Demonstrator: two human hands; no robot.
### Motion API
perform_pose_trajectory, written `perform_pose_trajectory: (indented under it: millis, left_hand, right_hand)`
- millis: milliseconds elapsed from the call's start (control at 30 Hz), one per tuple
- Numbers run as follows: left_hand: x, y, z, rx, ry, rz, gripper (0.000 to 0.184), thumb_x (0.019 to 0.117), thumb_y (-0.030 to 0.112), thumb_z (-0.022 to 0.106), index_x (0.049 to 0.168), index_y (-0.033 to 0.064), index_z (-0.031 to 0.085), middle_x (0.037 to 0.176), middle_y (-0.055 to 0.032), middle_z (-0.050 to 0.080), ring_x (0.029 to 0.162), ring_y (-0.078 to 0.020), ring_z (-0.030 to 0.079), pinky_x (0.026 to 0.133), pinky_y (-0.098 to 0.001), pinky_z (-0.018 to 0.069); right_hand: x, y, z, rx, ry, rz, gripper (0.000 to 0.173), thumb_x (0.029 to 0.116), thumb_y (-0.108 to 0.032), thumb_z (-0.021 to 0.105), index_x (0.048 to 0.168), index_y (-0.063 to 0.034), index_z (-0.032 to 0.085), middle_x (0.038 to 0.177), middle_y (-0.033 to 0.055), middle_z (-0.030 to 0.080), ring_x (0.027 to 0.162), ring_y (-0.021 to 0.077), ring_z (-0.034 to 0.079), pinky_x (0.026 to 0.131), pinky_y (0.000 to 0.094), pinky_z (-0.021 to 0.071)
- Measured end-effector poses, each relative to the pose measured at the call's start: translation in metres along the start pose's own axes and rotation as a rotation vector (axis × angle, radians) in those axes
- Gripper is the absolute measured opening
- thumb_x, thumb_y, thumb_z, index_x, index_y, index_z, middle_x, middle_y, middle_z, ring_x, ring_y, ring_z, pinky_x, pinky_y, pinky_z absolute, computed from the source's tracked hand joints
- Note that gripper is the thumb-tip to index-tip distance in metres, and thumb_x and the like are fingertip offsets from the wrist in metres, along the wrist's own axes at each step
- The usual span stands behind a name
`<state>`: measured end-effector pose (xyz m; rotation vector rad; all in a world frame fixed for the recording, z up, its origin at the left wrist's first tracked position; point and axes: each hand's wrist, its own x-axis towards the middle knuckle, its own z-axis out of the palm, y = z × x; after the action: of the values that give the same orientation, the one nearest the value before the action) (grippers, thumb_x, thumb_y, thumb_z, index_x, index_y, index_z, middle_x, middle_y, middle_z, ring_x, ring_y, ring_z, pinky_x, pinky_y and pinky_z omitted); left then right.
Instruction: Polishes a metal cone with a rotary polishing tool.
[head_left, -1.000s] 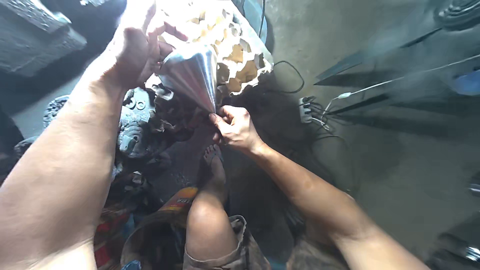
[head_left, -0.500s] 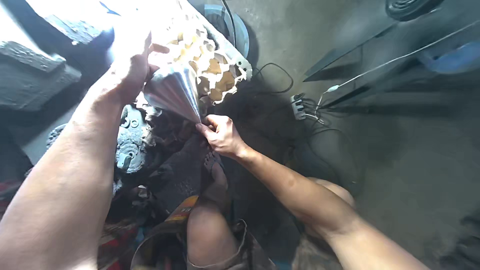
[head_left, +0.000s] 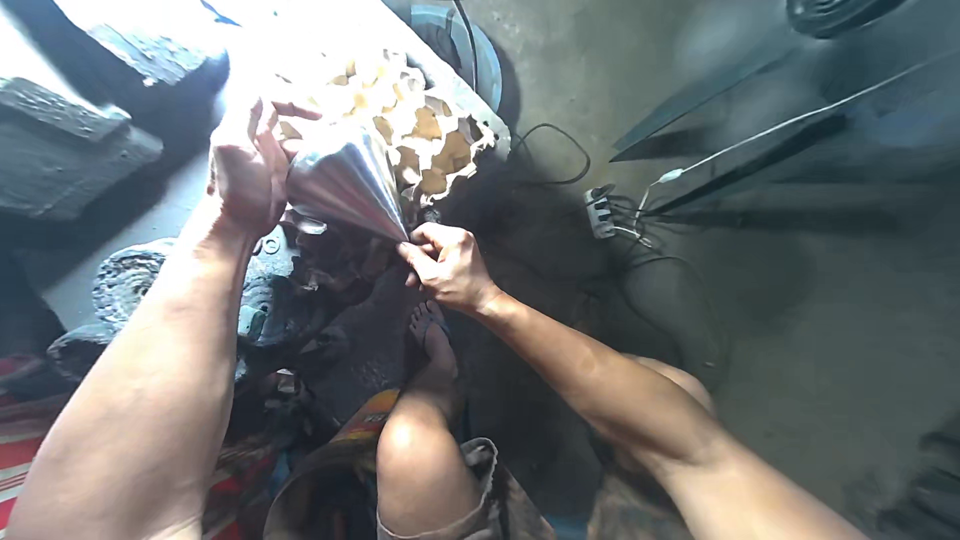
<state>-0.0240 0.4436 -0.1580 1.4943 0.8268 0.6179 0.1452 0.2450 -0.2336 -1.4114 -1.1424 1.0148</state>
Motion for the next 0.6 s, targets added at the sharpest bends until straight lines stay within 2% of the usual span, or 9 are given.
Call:
perform_pose_trajectory:
  millis: [33, 100, 167, 233, 267, 367, 467, 533, 600]
  left_hand:
    - [-0.002, 0.006, 0.004, 0.018, 0.013, -0.023, 0.055, 0.1103, 0.034, 0.008, 0.128, 0.0161, 0.057, 0.115, 0.0003, 0.068, 0.098, -0.0117, 0.068, 0.084, -0.0335, 0.0581]
    - [-0.005, 0.030, 0.024, 0.105, 0.101, -0.113, 0.050, 0.1125, 0.038, 0.011, 0.112, 0.0238, 0.058, 0.094, 0.0090, 0.069, 0.084, -0.0033, 0.067, 0.075, -0.0244, 0.0569]
    - [-0.009, 0.043, 0.034, 0.165, 0.129, -0.201, 0.048, 0.1136, 0.042, 0.014, 0.112, 0.0216, 0.058, 0.083, 0.0086, 0.067, 0.075, -0.0028, 0.065, 0.069, -0.0235, 0.0555]
    - [-0.009, 0.051, 0.040, 0.249, 0.131, -0.231, 0.043, 0.1134, 0.040, 0.017, 0.111, 0.0217, 0.055, 0.070, 0.0117, 0.062, 0.063, 0.0012, 0.062, 0.059, -0.0196, 0.0533]
    - [-0.011, 0.053, 0.041, 0.288, 0.124, -0.247, 0.042, 0.1134, 0.039, 0.017, 0.114, 0.0209, 0.055, 0.069, 0.0124, 0.062, 0.061, 0.0026, 0.062, 0.055, -0.0183, 0.0527]
    - [-0.011, 0.053, 0.038, 0.379, 0.146, -0.301, 0.047, 0.1128, 0.047, 0.019, 0.124, 0.0218, 0.057, 0.076, 0.0089, 0.067, 0.064, 0.0003, 0.063, 0.056, -0.0210, 0.0515]
    - [-0.011, 0.054, 0.038, 0.463, 0.130, -0.296, 0.047, 0.1127, 0.045, 0.022, 0.137, 0.0215, 0.055, 0.087, 0.0072, 0.067, 0.075, 0.0009, 0.063, 0.071, -0.0238, 0.0550]
    - [-0.013, 0.059, 0.044, 0.525, 0.142, -0.281, 0.050, 0.1128, 0.043, 0.020, 0.137, 0.0176, 0.055, 0.088, 0.0048, 0.069, 0.077, -0.0003, 0.064, 0.073, -0.0256, 0.0560]
    - [-0.014, 0.070, 0.041, 0.623, 0.153, -0.228, 0.052, 0.1123, 0.038, 0.020, 0.132, 0.0096, 0.059, 0.099, -0.0027, 0.072, 0.086, -0.0057, 0.067, 0.081, -0.0318, 0.0550]
  right_hand:
    - [0.001, -0.001, -0.002, -0.008, -0.016, 0.010, 0.015, 0.0998, -0.015, 0.066, 0.095, -0.0006, 0.068, 0.069, 0.0056, 0.069, 0.055, 0.0125, 0.068, 0.055, 0.0313, 0.0613]
    - [0.004, -0.003, -0.006, -0.019, -0.051, 0.038, 0.016, 0.1002, -0.016, 0.066, 0.096, -0.0003, 0.068, 0.069, 0.0063, 0.070, 0.056, 0.0134, 0.068, 0.056, 0.0321, 0.0615]
    - [0.004, -0.005, -0.008, -0.017, -0.072, 0.064, 0.017, 0.1003, -0.016, 0.066, 0.096, -0.0001, 0.068, 0.071, 0.0070, 0.071, 0.056, 0.0143, 0.069, 0.057, 0.0332, 0.0622]
    - [0.006, -0.007, -0.008, -0.009, -0.074, 0.088, 0.018, 0.1003, -0.018, 0.066, 0.096, -0.0004, 0.068, 0.071, 0.0071, 0.071, 0.057, 0.0148, 0.069, 0.057, 0.0341, 0.0625]
    - [0.005, -0.007, -0.008, 0.005, -0.077, 0.111, 0.018, 0.1004, -0.018, 0.066, 0.096, -0.0003, 0.068, 0.071, 0.0072, 0.071, 0.057, 0.0151, 0.070, 0.057, 0.0344, 0.0627]
    - [0.005, -0.011, -0.009, 0.062, -0.085, 0.192, 0.021, 0.1000, -0.020, 0.068, 0.099, 0.0003, 0.069, 0.071, 0.0080, 0.072, 0.057, 0.0162, 0.071, 0.058, 0.0356, 0.0640]
    - [0.001, -0.015, -0.011, 0.055, -0.052, 0.245, 0.023, 0.0974, -0.025, 0.072, 0.101, -0.0014, 0.071, 0.070, 0.0066, 0.071, 0.057, 0.0161, 0.070, 0.059, 0.0374, 0.0638]
    - [-0.011, -0.017, -0.016, 0.036, -0.021, 0.239, 0.024, 0.0979, -0.028, 0.070, 0.103, -0.0045, 0.072, 0.070, 0.0066, 0.070, 0.056, 0.0176, 0.069, 0.056, 0.0393, 0.0622]
    - [-0.023, -0.021, -0.020, 0.035, -0.018, 0.192, 0.024, 0.1016, -0.032, 0.066, 0.104, -0.0083, 0.070, 0.070, 0.0072, 0.070, 0.052, 0.0187, 0.066, 0.049, 0.0382, 0.0591]
